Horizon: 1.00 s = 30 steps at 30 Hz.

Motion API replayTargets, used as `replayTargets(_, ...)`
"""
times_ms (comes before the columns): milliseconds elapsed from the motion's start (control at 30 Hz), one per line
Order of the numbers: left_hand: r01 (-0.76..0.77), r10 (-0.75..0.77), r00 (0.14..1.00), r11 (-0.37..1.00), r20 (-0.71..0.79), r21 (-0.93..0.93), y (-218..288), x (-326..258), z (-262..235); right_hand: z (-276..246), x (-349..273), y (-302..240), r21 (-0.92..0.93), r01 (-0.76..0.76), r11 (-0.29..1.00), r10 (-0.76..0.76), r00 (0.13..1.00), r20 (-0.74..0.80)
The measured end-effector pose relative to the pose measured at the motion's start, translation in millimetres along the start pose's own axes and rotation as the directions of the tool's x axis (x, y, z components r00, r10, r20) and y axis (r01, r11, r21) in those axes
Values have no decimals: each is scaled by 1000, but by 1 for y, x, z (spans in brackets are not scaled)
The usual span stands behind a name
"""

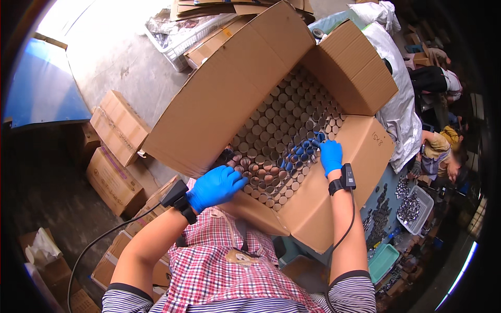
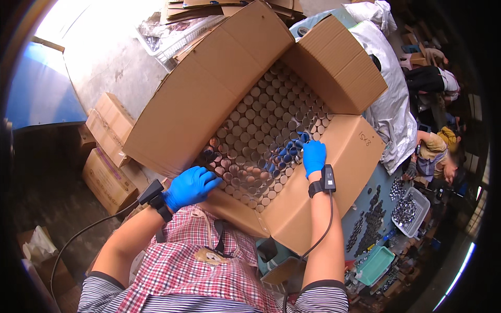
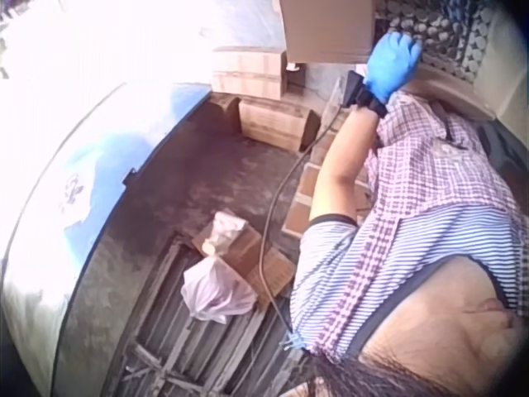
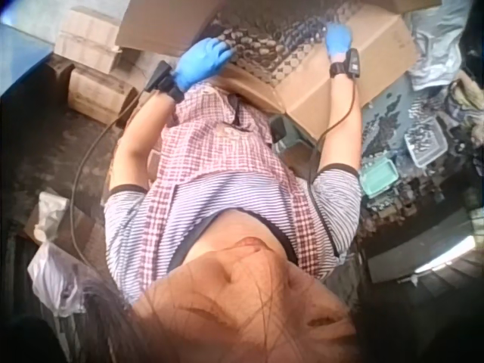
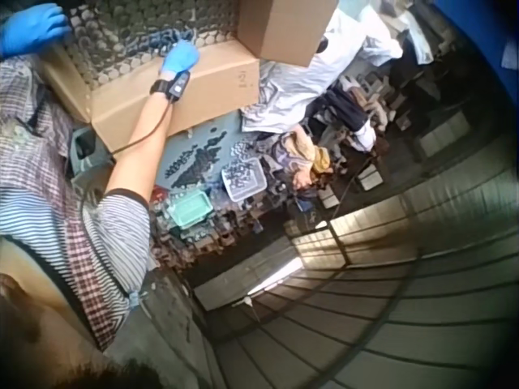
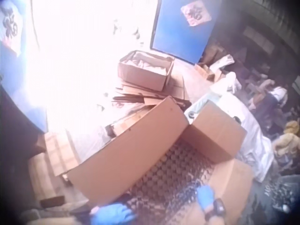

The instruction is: The recorder is packing small round metal or plastic discs into a cardboard box in an organized grid.

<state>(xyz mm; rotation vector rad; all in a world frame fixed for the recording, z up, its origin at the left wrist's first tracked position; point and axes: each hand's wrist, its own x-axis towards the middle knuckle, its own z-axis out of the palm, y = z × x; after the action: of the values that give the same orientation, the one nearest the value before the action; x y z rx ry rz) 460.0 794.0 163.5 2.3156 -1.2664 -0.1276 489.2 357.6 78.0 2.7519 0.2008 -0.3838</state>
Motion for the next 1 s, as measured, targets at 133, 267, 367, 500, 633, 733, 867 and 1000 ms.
replayTargets(133, 3, -4, 1000, 1000, -19, -15, 1, 0, 0, 4, -5, -4, -105, 10, 994, -8, 1000, 21)
replayTargets(267, 32, -32, 999, 999, 2, -25, 1, -3, -3, 6, -16, -39, -206, -120, 971, 137, 988, 73)
replayTargets(367, 35, -35, 999, 999, -11, -19, 0, -3, -6, 1, -18, -49, -206, -186, 961, 203, 977, 62)
replayTargets(500, 68, -67, 998, 996, 18, -49, 3, 8, -13, -2, -17, -56, -187, -309, 932, 325, 944, 60)
replayTargets(633, 235, -269, 960, 929, -83, -287, 9, 40, -8, -15, -12, -63, -78, -478, 875, 484, 872, 77)
replayTargets(733, 292, -311, 950, 869, 18, -398, 17, 105, -3, -20, -18, -59, 144, -608, 781, 613, 790, 12)
replayTargets(867, 130, -117, 991, 946, 61, -296, 13, 204, 35, -43, -31, -86, 677, -589, 441, 799, 601, 2)
replayTargets(1000, -61, 86, 989, 979, 123, -196, 6, 288, 104, -38, -59, -132, 868, -490, 80, 746, 607, 274)
